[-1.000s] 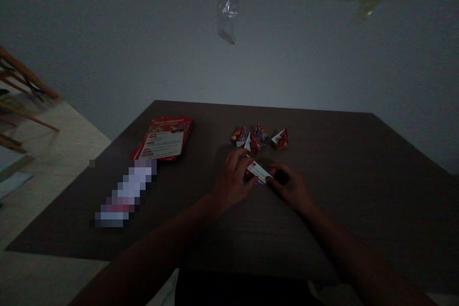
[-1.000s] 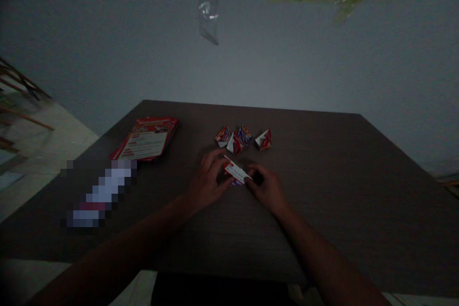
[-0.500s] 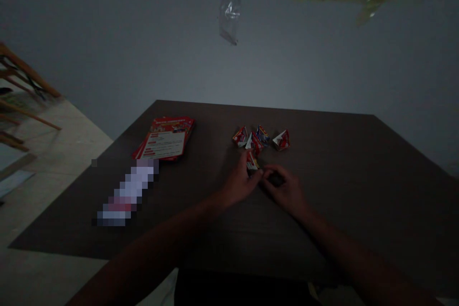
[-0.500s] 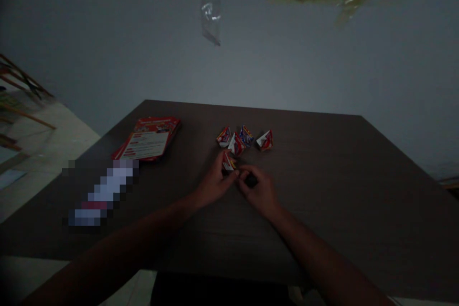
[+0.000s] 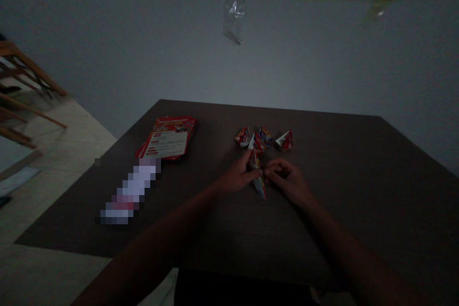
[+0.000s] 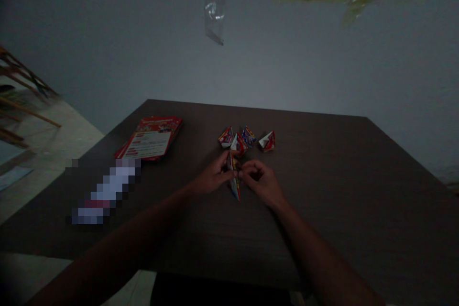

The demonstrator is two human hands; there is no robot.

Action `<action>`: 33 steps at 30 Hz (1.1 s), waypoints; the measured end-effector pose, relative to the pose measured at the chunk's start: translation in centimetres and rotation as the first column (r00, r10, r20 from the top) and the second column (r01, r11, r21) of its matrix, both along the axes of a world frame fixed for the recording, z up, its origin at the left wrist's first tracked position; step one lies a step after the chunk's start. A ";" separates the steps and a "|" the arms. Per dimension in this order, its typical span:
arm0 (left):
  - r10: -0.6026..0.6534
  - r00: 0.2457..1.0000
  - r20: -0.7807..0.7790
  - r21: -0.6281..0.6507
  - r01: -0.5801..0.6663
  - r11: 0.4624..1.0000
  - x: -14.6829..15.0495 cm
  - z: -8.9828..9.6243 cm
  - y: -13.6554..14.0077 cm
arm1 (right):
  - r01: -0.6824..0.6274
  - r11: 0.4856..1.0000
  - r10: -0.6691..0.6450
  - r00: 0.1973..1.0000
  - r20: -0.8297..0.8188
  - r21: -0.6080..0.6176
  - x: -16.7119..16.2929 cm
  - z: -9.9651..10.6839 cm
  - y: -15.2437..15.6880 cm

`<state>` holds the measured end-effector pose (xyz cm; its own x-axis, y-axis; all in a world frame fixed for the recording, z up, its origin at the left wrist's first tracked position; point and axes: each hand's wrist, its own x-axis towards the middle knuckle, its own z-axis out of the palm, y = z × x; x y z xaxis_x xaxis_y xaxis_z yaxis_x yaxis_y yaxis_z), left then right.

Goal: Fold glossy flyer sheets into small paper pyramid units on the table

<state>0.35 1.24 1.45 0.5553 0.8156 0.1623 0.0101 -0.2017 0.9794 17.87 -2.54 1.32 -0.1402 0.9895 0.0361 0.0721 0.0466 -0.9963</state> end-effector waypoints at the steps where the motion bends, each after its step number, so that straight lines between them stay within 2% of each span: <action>1: -0.011 1.000 -0.002 -0.001 0.011 1.000 0.0 0.0 0.0 | -0.007 1.000 0.007 1.000 0.001 0.011 0.0 0.0 -0.1; 7: -0.034 0.999 -0.028 0.020 0.035 0.999 -0.3 -0.5 -0.2 | -0.055 0.984 0.036 0.993 0.109 0.170 0.0 -0.1 -0.4; 15: -0.048 0.998 -0.050 0.038 0.050 0.998 -0.4 -1.2 -0.2 | -0.082 0.954 0.005 0.966 0.257 0.289 0.1 -0.1 -0.6; 18: -0.045 0.998 -0.042 0.051 0.047 0.998 -0.3 -1.5 -0.2 | -0.137 0.929 0.009 0.938 0.347 0.345 0.2 -0.1 -0.6; 21: -0.077 0.996 -0.033 0.022 0.078 0.997 -0.2 -1.5 -0.3 | -0.179 0.922 0.028 0.916 0.400 0.344 0.3 0.0 -0.5; 27: -0.077 0.996 -0.051 0.024 0.079 0.997 -0.3 -1.3 -0.5 | -0.128 0.946 0.008 0.927 0.374 0.296 0.2 -0.4 -0.5; 33: -0.189 0.980 -0.053 0.085 0.193 0.977 -0.7 -1.4 -0.9 | -0.092 0.960 0.002 0.946 0.324 0.263 0.1 -0.5 -0.5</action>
